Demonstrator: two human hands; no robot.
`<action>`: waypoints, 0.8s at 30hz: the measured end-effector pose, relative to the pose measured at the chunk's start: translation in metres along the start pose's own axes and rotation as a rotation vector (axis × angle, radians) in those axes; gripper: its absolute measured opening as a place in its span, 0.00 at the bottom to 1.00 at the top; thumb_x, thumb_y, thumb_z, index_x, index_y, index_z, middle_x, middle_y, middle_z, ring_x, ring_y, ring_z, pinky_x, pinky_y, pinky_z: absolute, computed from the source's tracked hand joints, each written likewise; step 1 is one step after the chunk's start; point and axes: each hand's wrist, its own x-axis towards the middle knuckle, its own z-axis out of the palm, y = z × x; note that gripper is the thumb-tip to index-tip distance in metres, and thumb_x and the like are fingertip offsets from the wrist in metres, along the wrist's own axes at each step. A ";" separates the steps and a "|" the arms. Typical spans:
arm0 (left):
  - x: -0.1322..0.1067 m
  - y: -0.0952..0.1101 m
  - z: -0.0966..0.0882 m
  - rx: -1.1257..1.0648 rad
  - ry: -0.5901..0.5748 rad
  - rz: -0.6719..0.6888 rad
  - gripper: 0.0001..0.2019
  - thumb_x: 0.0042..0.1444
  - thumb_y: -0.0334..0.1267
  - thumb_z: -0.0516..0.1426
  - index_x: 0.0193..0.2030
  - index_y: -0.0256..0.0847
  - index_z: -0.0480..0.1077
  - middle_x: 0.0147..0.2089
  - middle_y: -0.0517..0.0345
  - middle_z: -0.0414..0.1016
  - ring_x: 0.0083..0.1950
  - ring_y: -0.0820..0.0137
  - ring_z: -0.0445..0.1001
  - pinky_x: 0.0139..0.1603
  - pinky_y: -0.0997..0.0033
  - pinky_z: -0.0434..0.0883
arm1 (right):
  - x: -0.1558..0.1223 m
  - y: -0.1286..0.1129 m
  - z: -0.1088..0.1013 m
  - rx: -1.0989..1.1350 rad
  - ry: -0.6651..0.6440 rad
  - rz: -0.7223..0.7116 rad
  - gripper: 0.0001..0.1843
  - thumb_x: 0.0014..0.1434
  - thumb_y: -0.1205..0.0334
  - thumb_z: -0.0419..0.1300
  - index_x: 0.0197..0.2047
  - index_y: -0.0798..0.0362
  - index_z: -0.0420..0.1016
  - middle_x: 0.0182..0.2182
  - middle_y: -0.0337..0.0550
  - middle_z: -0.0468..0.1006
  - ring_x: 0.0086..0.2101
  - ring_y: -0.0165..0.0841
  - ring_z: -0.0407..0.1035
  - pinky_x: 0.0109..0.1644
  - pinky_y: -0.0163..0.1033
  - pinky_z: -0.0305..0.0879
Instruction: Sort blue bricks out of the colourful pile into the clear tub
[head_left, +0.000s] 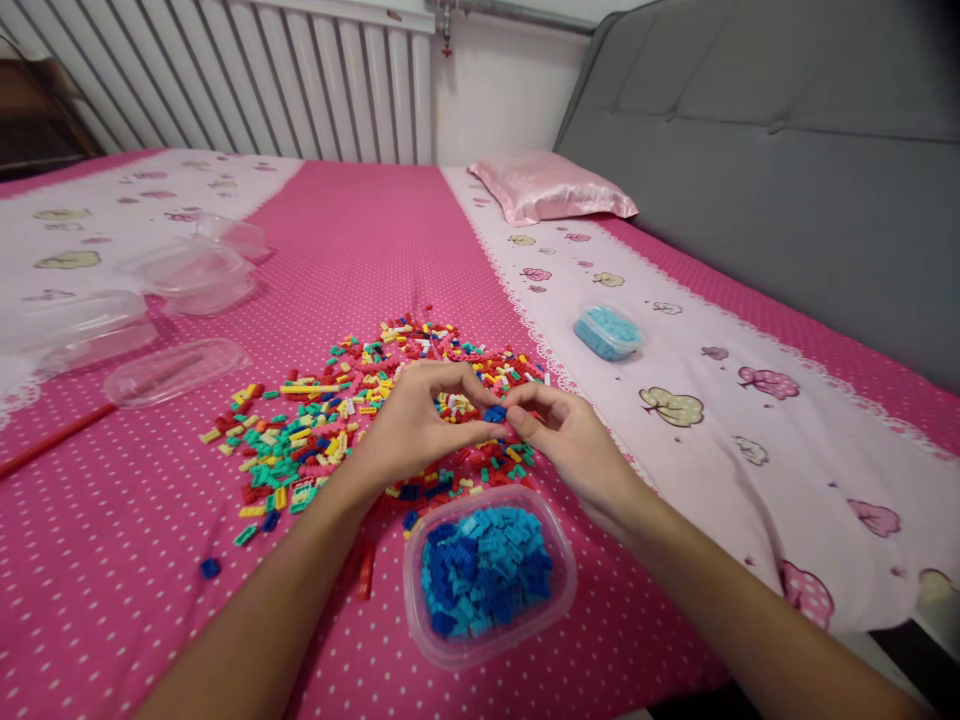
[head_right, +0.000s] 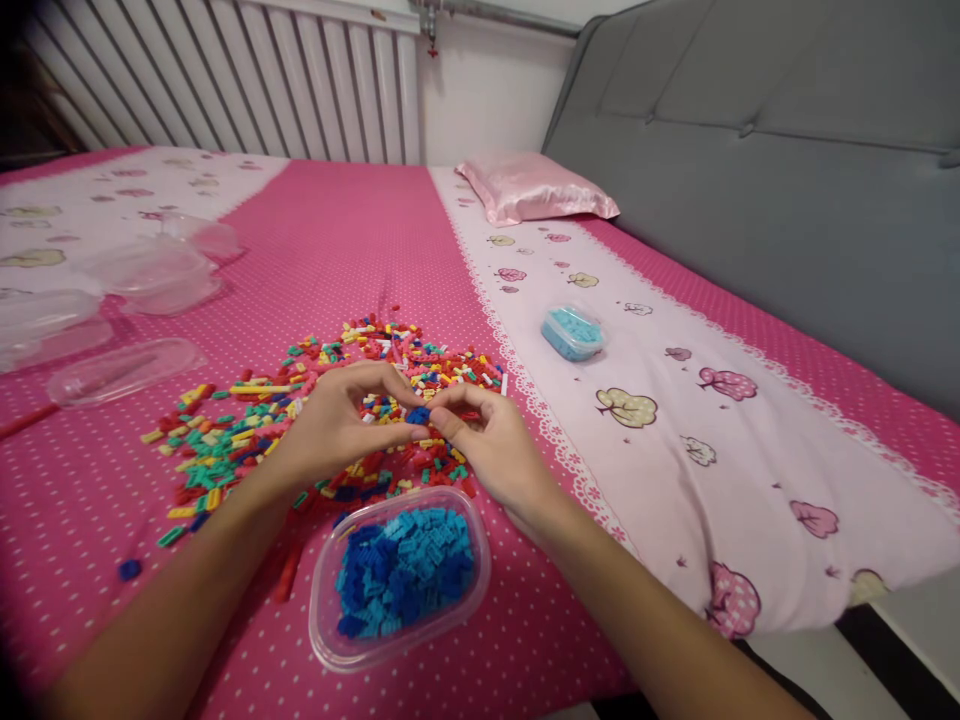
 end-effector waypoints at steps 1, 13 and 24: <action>0.000 0.000 0.000 0.007 -0.006 0.000 0.12 0.50 0.44 0.70 0.31 0.38 0.76 0.32 0.57 0.82 0.34 0.70 0.78 0.39 0.70 0.72 | 0.000 -0.001 0.000 -0.025 0.008 -0.015 0.08 0.58 0.55 0.64 0.34 0.50 0.75 0.32 0.39 0.78 0.34 0.33 0.71 0.40 0.40 0.66; 0.000 0.000 0.000 0.023 -0.014 0.020 0.13 0.49 0.44 0.71 0.31 0.38 0.75 0.32 0.58 0.81 0.34 0.70 0.78 0.43 0.66 0.72 | -0.003 -0.008 0.001 -0.160 0.088 -0.110 0.03 0.58 0.61 0.64 0.33 0.50 0.77 0.31 0.40 0.79 0.35 0.35 0.71 0.42 0.44 0.64; -0.001 0.004 0.001 -0.172 -0.014 -0.044 0.14 0.47 0.38 0.72 0.38 0.38 0.77 0.35 0.55 0.82 0.35 0.70 0.81 0.40 0.70 0.78 | -0.005 -0.011 0.002 -0.136 0.098 -0.092 0.04 0.59 0.59 0.64 0.34 0.49 0.77 0.32 0.40 0.79 0.36 0.36 0.72 0.42 0.45 0.66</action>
